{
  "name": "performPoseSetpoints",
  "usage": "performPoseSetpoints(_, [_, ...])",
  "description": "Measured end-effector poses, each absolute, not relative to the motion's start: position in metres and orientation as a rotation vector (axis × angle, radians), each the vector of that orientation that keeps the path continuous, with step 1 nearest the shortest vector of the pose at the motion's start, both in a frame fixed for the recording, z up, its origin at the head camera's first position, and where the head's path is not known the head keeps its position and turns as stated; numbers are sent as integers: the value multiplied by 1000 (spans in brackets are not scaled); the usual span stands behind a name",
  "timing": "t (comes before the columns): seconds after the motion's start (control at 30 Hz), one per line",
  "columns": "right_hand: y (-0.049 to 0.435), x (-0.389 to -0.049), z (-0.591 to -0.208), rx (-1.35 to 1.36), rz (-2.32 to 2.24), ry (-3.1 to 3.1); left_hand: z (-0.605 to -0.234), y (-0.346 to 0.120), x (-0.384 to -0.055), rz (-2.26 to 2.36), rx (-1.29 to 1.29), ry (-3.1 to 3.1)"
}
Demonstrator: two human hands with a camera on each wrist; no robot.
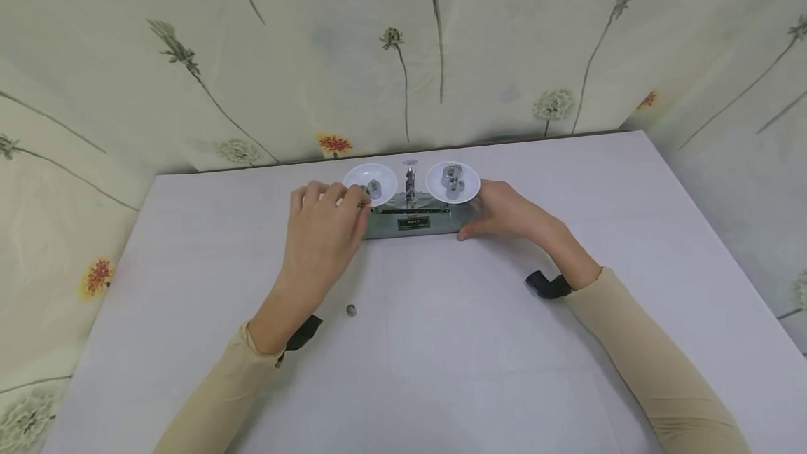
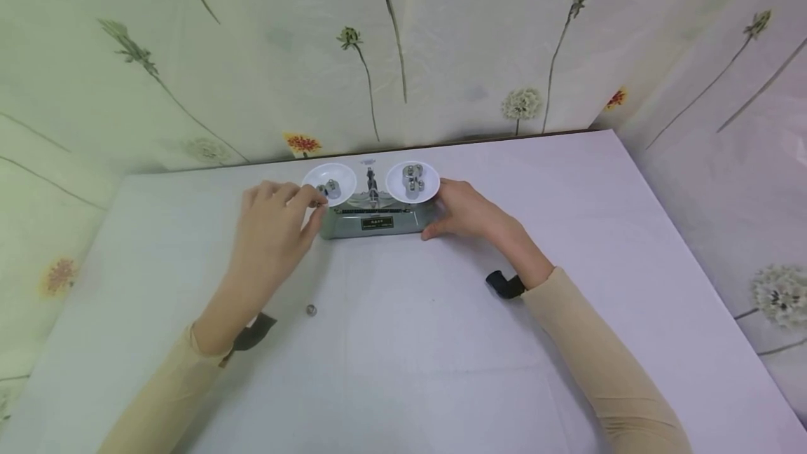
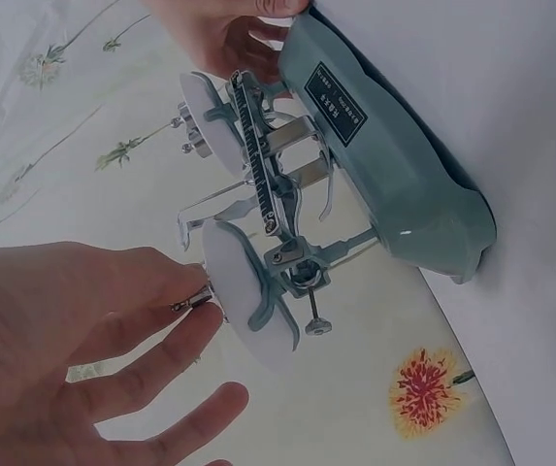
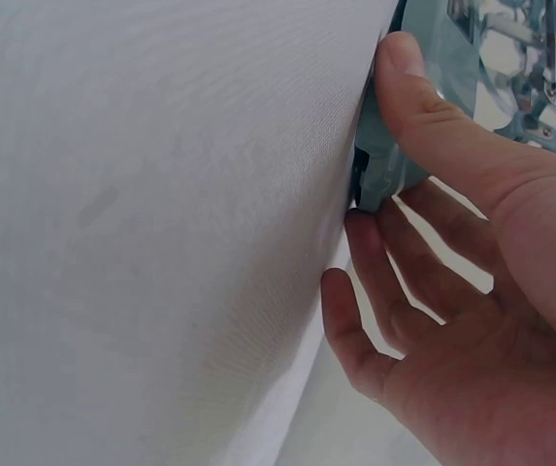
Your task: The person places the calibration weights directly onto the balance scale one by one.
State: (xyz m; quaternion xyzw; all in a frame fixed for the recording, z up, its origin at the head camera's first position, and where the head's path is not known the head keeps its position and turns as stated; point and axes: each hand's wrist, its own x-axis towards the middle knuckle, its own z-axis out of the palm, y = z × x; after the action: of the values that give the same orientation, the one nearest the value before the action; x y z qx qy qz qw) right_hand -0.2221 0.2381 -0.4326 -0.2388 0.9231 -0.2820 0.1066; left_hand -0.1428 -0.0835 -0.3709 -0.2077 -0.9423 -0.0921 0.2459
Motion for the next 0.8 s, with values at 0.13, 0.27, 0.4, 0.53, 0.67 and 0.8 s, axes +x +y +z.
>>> performPoseSetpoints(0.13, [237,-222,-431,-701,-827,2720,-370,-84,-146,-258,-560,-2582])
performPoseSetpoints(0.27, [237,-222,-431,-695,-824,2719,-368,-82,-149,-259,-558,-2600])
performPoseSetpoints(0.4, [237,-222,-431,-695,-823,2722,-368,-81,-150,-260,-554,-2597])
performPoseSetpoints(0.53, [237,-222,-432,-699,-823,2721,-369,-81,-152,-270,-554,-2591])
performPoseSetpoints(0.67, [237,-222,-432,-700,-826,2720,-369,-80,-153,-272,-550,-2603])
performPoseSetpoints(0.8, [237,-222,-431,-703,-826,2717,-370,-80,-154,-268,-548,-2609])
